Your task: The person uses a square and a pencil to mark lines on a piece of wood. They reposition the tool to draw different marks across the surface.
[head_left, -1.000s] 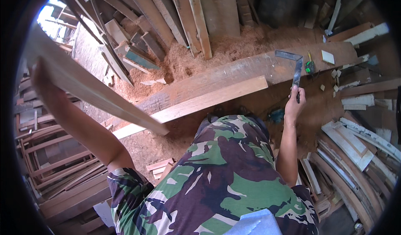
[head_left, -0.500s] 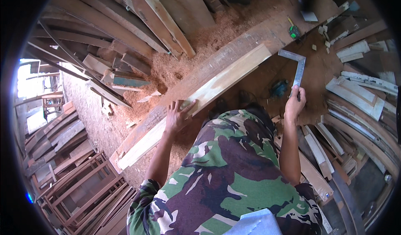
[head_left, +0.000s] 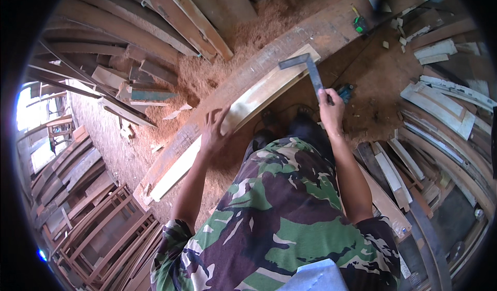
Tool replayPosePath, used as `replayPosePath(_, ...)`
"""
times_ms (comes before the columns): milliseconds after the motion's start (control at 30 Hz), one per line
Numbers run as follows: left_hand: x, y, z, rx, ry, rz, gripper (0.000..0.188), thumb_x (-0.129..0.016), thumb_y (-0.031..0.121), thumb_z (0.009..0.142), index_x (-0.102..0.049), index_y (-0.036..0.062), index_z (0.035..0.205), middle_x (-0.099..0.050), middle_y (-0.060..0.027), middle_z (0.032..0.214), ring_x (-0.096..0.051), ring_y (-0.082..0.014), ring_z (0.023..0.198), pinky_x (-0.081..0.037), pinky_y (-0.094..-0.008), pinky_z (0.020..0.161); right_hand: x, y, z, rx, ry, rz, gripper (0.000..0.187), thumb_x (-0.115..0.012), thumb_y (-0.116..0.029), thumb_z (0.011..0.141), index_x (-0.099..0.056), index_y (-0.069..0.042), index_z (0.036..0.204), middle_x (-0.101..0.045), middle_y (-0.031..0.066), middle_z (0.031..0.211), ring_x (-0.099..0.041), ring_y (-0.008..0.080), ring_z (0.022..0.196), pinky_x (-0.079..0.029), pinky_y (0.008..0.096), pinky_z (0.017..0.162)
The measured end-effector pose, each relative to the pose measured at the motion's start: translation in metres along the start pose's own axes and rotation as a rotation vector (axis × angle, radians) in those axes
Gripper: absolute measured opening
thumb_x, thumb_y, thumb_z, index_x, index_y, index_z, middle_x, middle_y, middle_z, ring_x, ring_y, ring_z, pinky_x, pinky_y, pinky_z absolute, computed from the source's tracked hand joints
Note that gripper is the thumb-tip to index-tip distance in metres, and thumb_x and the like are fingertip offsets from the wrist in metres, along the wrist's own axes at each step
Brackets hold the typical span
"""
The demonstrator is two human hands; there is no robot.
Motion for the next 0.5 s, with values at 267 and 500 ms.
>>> replayPosePath(267,-0.075,0.106,0.176,0.097,0.344,-0.164,0.057,-0.066,0.035,0.109,-0.053,0.0217,0.163,-0.059,-0.0206,0.142,-0.058,-0.0429,0.132,-0.048,-0.0541,0.113,-0.041,-0.002,0.018,0.009,-0.22,0.065,0.021,-0.077,-0.021,0.102,-0.078,-0.001,0.102,-0.071,0.0161,0.078,-0.066,0.0242,0.067,-0.051,0.0405,0.067)
replayPosePath(500,-0.1,0.128,0.205,0.261,0.438,0.093,0.031,-0.065,0.041,0.107,-0.076,0.0154,0.121,-0.07,-0.015,0.108,-0.066,-0.037,0.109,-0.051,-0.0516,0.097,-0.045,0.023,0.033,-0.022,-0.354,0.148,0.024,-0.078,-0.023,0.103,-0.079,0.0,0.105,-0.072,0.0139,0.076,-0.067,0.0206,0.065,-0.052,0.0385,0.066)
Point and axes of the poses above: each hand's wrist, its own z-axis towards the middle knuckle, its own x-axis out of the back of the hand, y = z × x, the point moved 1 cm from there along z, towards the middle knuckle
